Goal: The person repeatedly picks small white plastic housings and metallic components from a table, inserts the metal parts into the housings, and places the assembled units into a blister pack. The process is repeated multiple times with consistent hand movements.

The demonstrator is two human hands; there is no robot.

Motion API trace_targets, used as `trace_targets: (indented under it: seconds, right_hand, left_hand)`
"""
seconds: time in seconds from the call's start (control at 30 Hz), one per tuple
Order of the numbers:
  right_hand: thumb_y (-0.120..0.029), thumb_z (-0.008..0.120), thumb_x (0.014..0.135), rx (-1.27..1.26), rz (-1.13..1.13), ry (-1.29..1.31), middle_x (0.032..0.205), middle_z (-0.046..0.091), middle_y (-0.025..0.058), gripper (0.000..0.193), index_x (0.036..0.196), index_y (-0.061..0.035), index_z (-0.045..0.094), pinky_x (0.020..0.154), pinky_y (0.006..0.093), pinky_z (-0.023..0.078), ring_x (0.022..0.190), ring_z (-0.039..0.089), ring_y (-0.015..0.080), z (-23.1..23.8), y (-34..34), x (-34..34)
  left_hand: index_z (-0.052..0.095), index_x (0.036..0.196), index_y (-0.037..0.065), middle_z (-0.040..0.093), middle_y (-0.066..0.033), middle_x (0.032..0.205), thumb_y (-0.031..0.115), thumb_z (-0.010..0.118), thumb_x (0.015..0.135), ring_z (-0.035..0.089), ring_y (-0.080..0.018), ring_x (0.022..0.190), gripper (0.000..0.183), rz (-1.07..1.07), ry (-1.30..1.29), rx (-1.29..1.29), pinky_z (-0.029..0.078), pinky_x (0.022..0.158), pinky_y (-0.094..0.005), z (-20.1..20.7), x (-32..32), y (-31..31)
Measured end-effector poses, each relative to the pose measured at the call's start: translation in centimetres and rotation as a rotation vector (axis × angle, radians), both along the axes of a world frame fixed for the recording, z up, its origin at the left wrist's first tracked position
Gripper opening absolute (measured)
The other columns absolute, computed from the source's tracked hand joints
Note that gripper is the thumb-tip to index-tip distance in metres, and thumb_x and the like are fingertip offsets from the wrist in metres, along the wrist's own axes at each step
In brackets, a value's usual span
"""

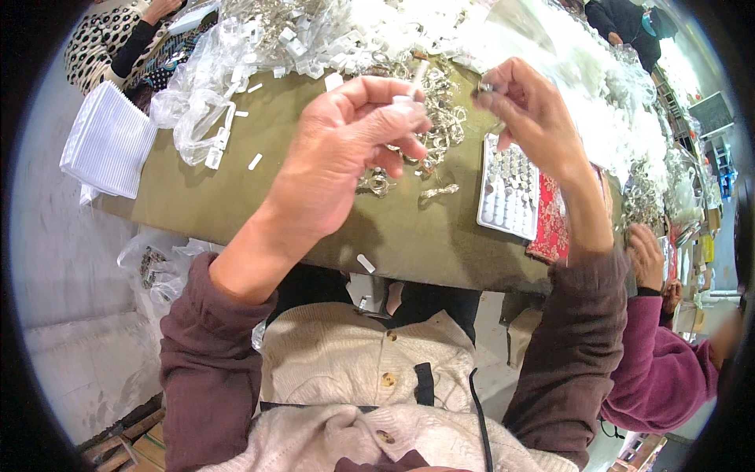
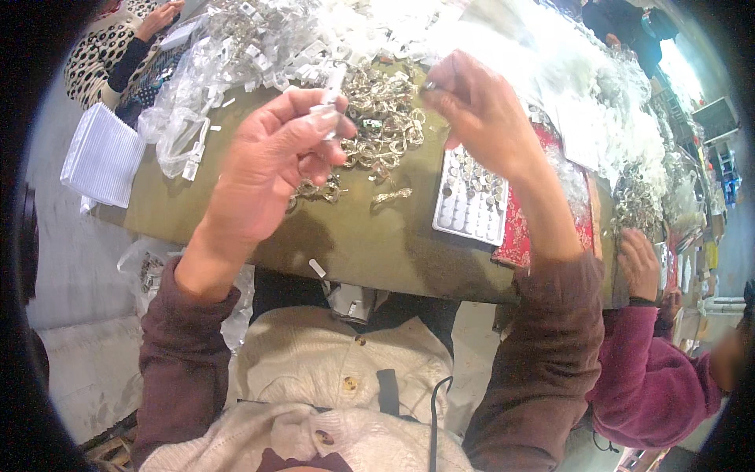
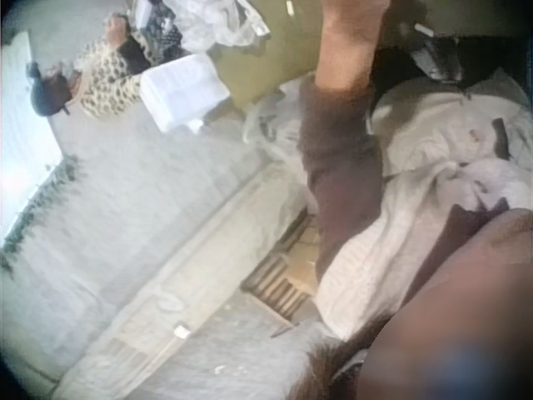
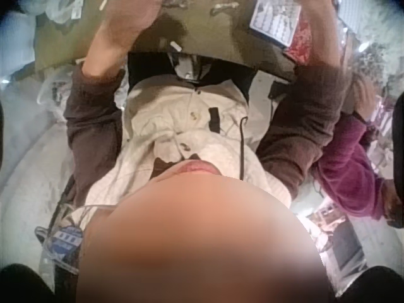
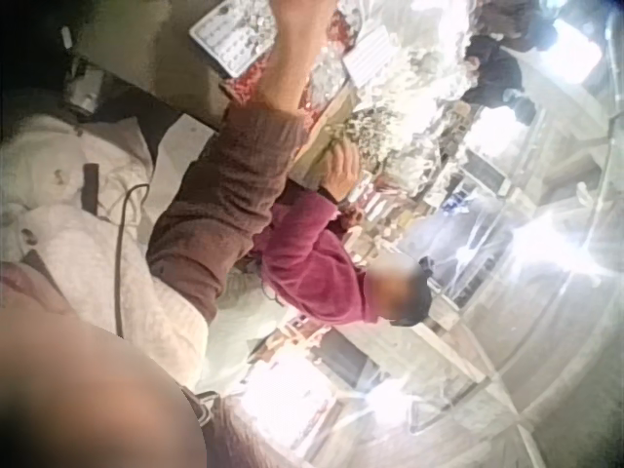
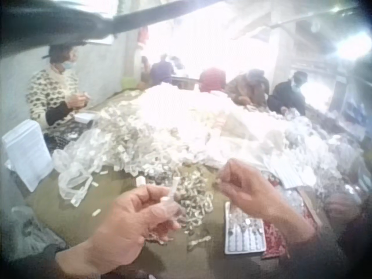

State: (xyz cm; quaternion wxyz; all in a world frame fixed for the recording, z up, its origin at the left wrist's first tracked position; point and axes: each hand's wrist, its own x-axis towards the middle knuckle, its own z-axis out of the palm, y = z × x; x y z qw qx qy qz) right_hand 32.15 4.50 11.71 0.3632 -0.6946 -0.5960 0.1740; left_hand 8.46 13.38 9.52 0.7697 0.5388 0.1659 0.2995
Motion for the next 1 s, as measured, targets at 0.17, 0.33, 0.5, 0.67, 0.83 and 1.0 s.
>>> trace_targets:
  seconds: [0.17,0.33,0.5,0.67,0.83,1.0]
  right_hand:
    - [-0.008,0.066,0.094,0.056,0.078,0.501,0.092,0.069,0.0097,0.018,0.106,0.0045,0.06,0.061,0.0249,0.058,0.077,0.068,0.0122,-0.1,-3.8,-6.5]
    - [-0.009,0.067,0.093,0.076,-0.029,0.749,0.091,0.069,0.0121,0.022,0.107,0.0056,0.057,0.063,0.0263,0.059,0.078,0.069,0.0149,-2.2,-5.0,-8.9]
    - [-0.006,0.067,0.093,0.152,-0.008,0.863,0.093,0.068,0.0139,0.021,0.106,0.0036,0.053,0.063,0.0282,0.06,0.08,0.069,0.0177,-4.1,-5.0,-9.6]
    - [-0.001,0.066,0.091,0.26,-0.019,0.79,0.093,0.069,0.0124,0.018,0.106,0.0021,0.056,0.066,0.0281,0.058,0.078,0.069,0.0175,-5.4,-5.2,-10.6]
    - [0.003,0.068,0.086,0.4,-0.077,0.047,0.09,0.069,0.0121,0.014,0.099,-0.0001,0.065,0.063,0.0303,0.054,0.074,0.07,0.0172,-6.7,-4.9,-10.8]
    - [0.001,0.066,0.091,0.245,-0.188,0.53,0.089,0.07,0.0111,0.012,0.102,0.0018,0.061,0.057,0.0246,0.052,0.07,0.067,0.0124,-6.5,-5.9,-11.4]
  left_hand:
    - [0.06,0.115,0.002,0.069,-0.0065,0.103,0.015,0.065,0.095,0.064,-0.0085,0.081,0.025,0.068,-0.041,0.099,0.049,0.062,-0.0204,-0.8,1.2,-2.1]
    - [0.059,0.11,0.001,0.069,-0.0042,0.1,0.013,0.074,0.089,0.062,-0.0067,0.08,0.028,0.148,0.01,0.154,0.05,0.063,-0.0218,-2.3,0.7,-3.6]
    - [0.059,0.11,0.002,0.068,-0.0042,0.096,0.01,0.073,0.09,0.064,-0.0081,0.077,0.026,0.207,0.039,0.171,0.051,0.064,-0.0217,-3.4,0.3,-3.8]
    - [0.06,0.11,0.001,0.068,-0.0041,0.095,0.01,0.072,0.09,0.066,-0.0094,0.077,0.025,0.211,-0.007,0.051,0.052,0.065,-0.0221,-4.2,0.2,-3.5]
    - [0.061,0.112,0.001,0.069,-0.0042,0.095,0.014,0.071,0.091,0.065,-0.0081,0.076,0.027,0.208,0.096,0.117,0.051,0.062,-0.0217,-4.5,0.1,-2.8]
    - [0.061,0.122,0.0,0.072,-0.0068,0.1,0.018,0.071,0.092,0.064,-0.0069,0.074,0.036,0.021,0.173,0.052,0.049,0.058,-0.0194,-4.1,-1.6,-1.7]
